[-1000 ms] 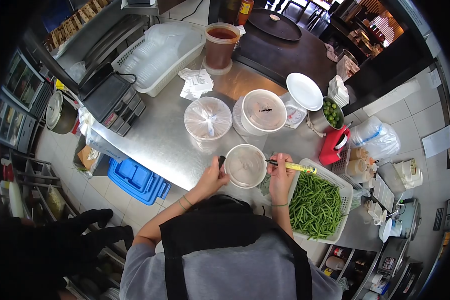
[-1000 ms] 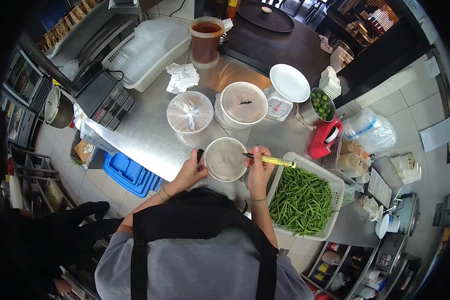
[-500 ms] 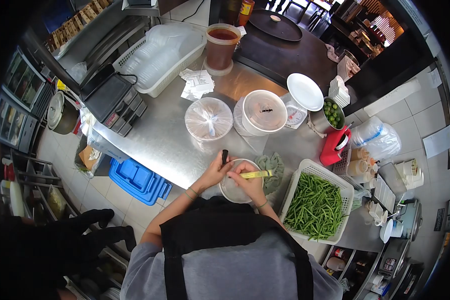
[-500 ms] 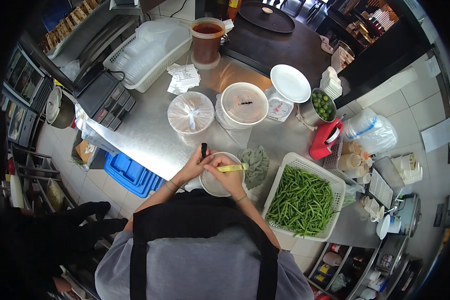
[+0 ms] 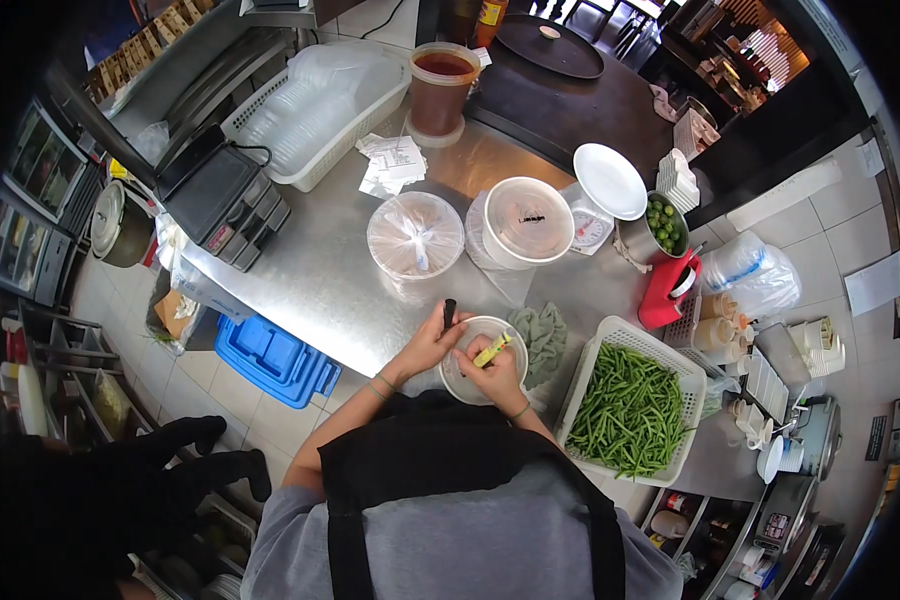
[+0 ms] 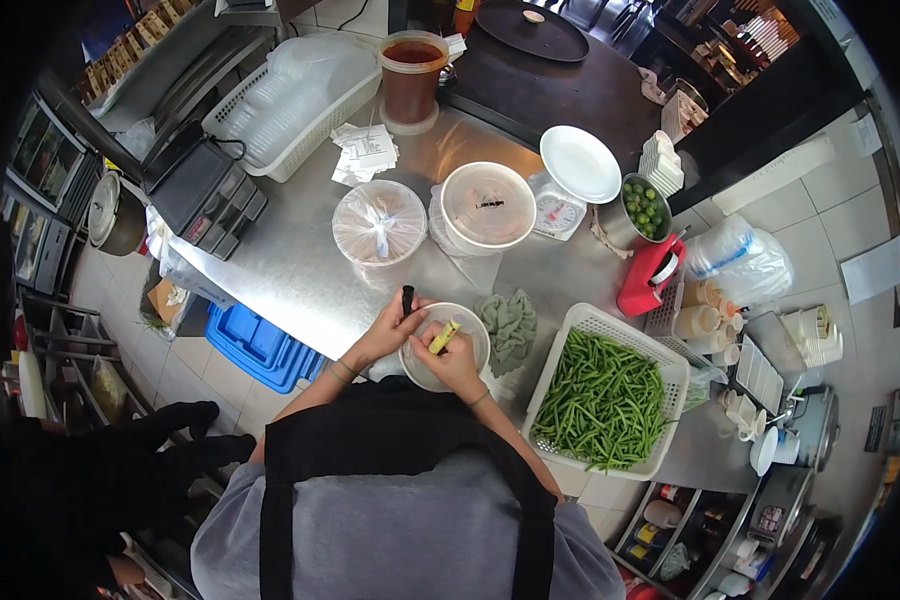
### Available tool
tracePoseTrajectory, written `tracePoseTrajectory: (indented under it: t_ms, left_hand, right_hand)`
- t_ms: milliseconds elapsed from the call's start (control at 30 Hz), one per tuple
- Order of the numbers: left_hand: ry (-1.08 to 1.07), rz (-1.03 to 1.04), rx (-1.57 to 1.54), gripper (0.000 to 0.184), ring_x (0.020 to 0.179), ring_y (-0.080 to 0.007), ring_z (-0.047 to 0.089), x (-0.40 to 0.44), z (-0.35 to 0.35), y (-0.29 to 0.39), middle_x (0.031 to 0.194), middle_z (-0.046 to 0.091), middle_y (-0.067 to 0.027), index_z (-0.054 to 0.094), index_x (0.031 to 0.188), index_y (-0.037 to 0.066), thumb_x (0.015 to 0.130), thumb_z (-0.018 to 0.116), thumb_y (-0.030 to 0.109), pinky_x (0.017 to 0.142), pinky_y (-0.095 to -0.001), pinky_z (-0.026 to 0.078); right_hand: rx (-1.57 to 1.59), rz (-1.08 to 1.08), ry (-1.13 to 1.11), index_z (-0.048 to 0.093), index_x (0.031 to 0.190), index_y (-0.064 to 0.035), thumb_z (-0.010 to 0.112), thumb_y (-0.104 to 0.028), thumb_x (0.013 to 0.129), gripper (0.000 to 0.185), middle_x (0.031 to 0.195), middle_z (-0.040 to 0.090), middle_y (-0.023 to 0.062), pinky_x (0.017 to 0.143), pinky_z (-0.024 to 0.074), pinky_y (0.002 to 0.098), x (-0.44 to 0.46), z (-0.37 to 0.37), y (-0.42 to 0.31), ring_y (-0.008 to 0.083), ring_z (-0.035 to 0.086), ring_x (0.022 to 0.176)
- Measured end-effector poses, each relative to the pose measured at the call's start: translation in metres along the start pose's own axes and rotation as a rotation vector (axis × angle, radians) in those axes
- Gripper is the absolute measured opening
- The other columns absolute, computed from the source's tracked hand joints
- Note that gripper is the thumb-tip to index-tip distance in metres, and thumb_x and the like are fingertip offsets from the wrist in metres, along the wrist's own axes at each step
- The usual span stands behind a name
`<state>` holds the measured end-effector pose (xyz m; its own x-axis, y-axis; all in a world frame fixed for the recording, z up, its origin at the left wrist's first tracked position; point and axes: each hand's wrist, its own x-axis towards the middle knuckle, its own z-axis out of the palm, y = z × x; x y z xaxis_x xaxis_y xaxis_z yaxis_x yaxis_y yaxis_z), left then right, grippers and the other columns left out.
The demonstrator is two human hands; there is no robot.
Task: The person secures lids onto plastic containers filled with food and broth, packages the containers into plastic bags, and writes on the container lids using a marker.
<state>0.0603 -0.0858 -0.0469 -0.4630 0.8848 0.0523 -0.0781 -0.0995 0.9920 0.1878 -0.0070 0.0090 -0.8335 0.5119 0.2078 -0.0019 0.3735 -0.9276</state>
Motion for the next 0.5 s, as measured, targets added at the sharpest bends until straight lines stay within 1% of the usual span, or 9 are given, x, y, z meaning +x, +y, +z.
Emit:
tracePoseTrajectory:
  t_ms: [67, 167, 367, 467, 500]
  left_hand:
    - [-0.001, 0.005, -0.011, 0.017, 0.087, -0.0128, 0.053, 0.000, 0.000, 0.000, 0.101, 0.060, -0.0125, 0.034, 0.089, 0.004, 0.090, 0.051, 0.008, 0.077, -0.0287, 0.044]
    - [-0.009, -0.004, -0.001, 0.018, 0.088, -0.0132, 0.053, 0.000, -0.001, 0.002, 0.101, 0.060, -0.0130, 0.034, 0.088, 0.005, 0.090, 0.051, 0.009, 0.077, -0.0290, 0.044]
    - [-0.005, 0.017, -0.013, 0.018, 0.088, -0.0137, 0.054, 0.000, 0.000, 0.001, 0.101, 0.060, -0.0135, 0.034, 0.088, 0.005, 0.090, 0.051, 0.010, 0.077, -0.0292, 0.044]
    - [-0.008, 0.014, 0.014, 0.017, 0.089, -0.0135, 0.054, 0.000, -0.001, 0.005, 0.102, 0.060, -0.0132, 0.035, 0.089, 0.004, 0.090, 0.051, 0.010, 0.078, -0.0291, 0.044]
    - [-0.010, 0.011, 0.031, 0.017, 0.089, -0.0134, 0.053, 0.000, -0.001, 0.007, 0.102, 0.060, -0.0131, 0.035, 0.089, 0.004, 0.090, 0.051, 0.010, 0.078, -0.0290, 0.044]
  right_hand:
    - [0.081, 0.067, 0.038, 0.049, 0.062, -0.0040, 0.068, -0.003, 0.074, 0.022, 0.054, 0.047, -0.0029, 0.046, 0.0331, 0.0209, -0.003, 0.003, 0.011, 0.0042, 0.043, 0.050]
    - [-0.009, -0.005, 0.023, 0.049, 0.061, -0.0037, 0.068, -0.004, 0.073, 0.022, 0.054, 0.047, -0.0025, 0.046, 0.0334, 0.0212, 0.001, 0.000, -0.004, 0.0044, 0.043, 0.050]
    - [-0.044, 0.000, 0.035, 0.050, 0.062, -0.0036, 0.067, -0.002, 0.073, 0.020, 0.054, 0.048, -0.0020, 0.046, 0.0333, 0.0217, -0.002, 0.001, 0.001, 0.0048, 0.042, 0.049]
    - [0.042, 0.011, 0.064, 0.050, 0.061, -0.0043, 0.068, -0.007, 0.074, 0.022, 0.051, 0.048, 0.0002, 0.044, 0.0346, 0.0249, -0.001, 0.001, 0.000, 0.0085, 0.044, 0.044]
    - [0.025, 0.004, 0.061, 0.050, 0.061, -0.0042, 0.068, -0.007, 0.074, 0.022, 0.051, 0.049, 0.0001, 0.044, 0.0348, 0.0247, -0.001, 0.001, 0.000, 0.0083, 0.044, 0.045]
